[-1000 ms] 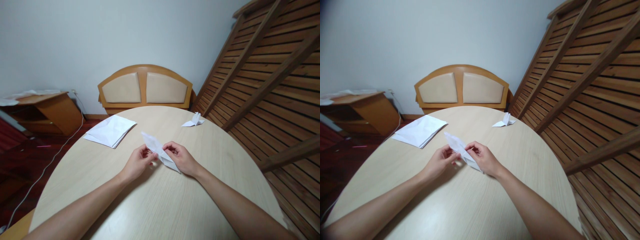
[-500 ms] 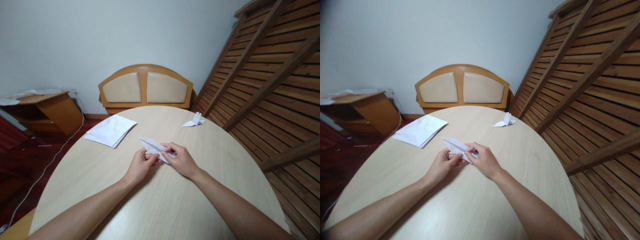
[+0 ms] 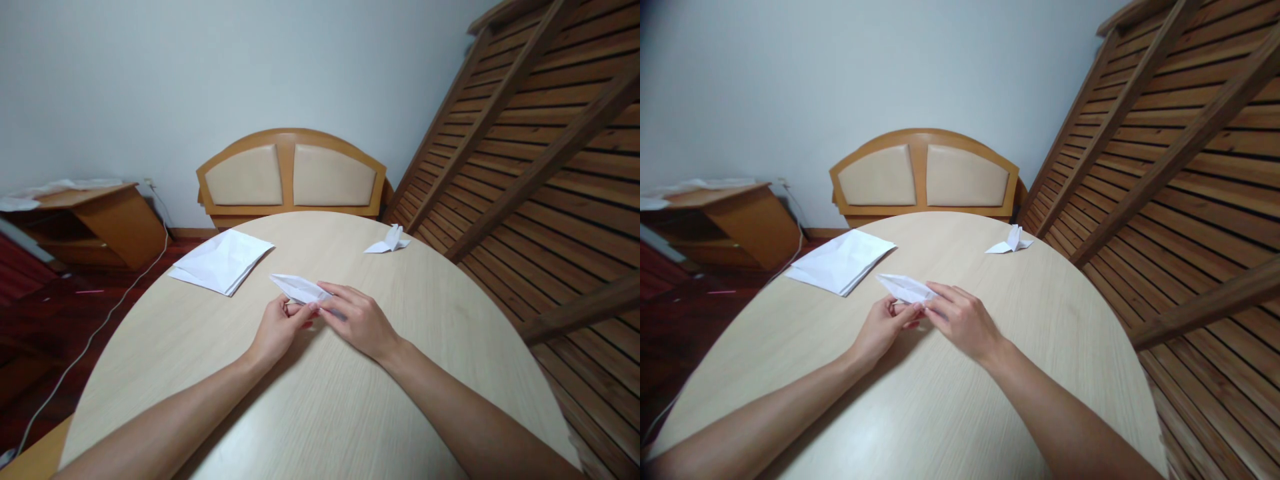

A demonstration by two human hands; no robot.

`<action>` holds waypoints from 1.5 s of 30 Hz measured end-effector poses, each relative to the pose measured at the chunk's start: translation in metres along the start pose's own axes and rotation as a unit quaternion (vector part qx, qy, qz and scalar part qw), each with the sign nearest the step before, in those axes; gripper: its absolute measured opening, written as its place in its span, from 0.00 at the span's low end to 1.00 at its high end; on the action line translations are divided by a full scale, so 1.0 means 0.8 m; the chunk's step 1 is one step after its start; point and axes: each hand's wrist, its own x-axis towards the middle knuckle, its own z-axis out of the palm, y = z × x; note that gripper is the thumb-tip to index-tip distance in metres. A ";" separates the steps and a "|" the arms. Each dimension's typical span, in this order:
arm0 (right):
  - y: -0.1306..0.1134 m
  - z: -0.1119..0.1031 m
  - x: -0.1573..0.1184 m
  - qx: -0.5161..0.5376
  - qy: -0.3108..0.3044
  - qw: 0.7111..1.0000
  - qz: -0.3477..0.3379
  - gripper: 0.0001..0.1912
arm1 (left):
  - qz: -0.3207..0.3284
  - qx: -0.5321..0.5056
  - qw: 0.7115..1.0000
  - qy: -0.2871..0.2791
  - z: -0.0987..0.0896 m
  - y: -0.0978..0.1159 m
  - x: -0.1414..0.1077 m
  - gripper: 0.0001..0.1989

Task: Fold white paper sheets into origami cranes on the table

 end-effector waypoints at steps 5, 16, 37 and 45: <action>-0.005 -0.001 0.003 0.108 0.022 0.991 0.077 0.04 | 0.017 0.007 1.000 -0.008 -0.004 -0.001 0.001 0.20; 0.007 -0.003 -0.001 0.333 -0.040 0.922 0.195 0.09 | 0.085 0.034 0.995 -0.028 -0.003 -0.003 -0.004 0.26; 0.015 -0.005 -0.007 0.343 -0.083 0.907 0.229 0.09 | 0.111 0.156 0.981 -0.032 -0.014 -0.006 0.001 0.11; 0.016 -0.002 -0.007 0.397 -0.086 0.870 0.280 0.13 | 0.099 0.166 0.981 -0.019 -0.013 -0.007 0.001 0.14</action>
